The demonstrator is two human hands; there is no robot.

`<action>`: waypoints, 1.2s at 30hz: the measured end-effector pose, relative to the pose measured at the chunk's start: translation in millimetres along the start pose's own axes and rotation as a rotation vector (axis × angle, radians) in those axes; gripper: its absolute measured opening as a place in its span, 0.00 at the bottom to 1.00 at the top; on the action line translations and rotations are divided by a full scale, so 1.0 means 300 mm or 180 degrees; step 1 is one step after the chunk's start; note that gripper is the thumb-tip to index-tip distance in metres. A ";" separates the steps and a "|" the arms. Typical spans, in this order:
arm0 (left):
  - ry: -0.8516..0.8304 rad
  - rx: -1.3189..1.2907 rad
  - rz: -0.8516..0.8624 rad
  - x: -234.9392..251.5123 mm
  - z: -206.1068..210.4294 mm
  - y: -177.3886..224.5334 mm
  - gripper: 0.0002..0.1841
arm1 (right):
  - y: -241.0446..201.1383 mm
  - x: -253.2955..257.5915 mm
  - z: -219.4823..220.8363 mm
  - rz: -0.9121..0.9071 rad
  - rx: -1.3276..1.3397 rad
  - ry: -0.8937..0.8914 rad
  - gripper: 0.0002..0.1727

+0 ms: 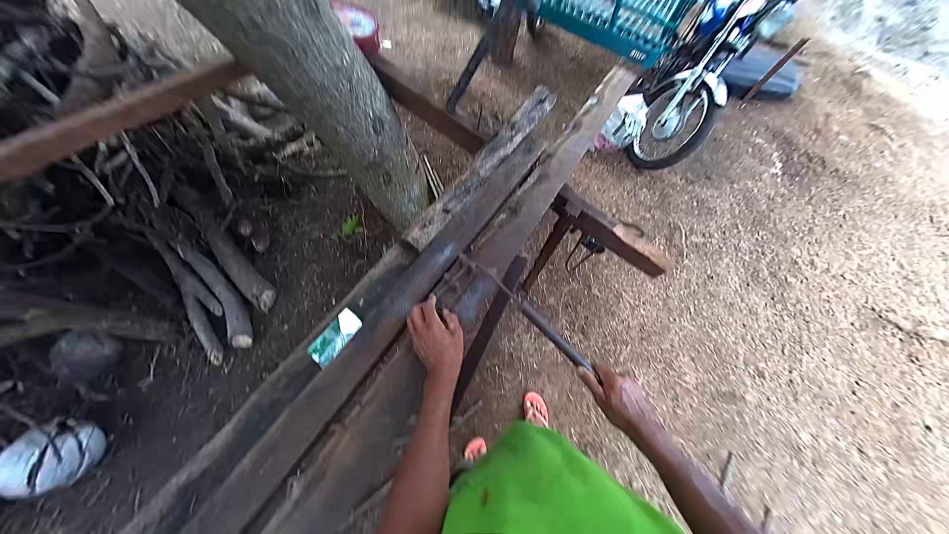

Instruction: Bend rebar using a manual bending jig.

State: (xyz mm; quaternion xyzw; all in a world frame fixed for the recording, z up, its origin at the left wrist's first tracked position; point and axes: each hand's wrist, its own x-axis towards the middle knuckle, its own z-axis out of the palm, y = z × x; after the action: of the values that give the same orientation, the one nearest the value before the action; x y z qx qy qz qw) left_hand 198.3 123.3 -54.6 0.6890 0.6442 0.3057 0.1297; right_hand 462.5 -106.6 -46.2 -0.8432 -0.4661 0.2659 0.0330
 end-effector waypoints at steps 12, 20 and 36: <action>-0.0833 -0.1940 -0.0798 0.135 -0.173 0.057 0.25 | -0.051 -0.054 -0.156 -0.0206 0.0078 0.0669 0.38; -0.1600 -0.2147 -0.0068 0.007 -0.379 0.078 0.27 | -0.092 0.029 -0.267 -0.1445 -0.0186 0.1913 0.42; -0.0476 -0.1382 -0.0900 -0.106 -0.279 0.265 0.20 | -0.335 0.633 -0.756 -0.3622 -0.0917 0.0527 0.31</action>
State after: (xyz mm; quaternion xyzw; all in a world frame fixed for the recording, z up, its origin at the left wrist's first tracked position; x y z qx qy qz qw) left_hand 213.9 63.8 47.9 0.5689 0.6420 0.3638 0.3630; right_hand 574.4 146.1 99.0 -0.4746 -0.8723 0.0738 0.0918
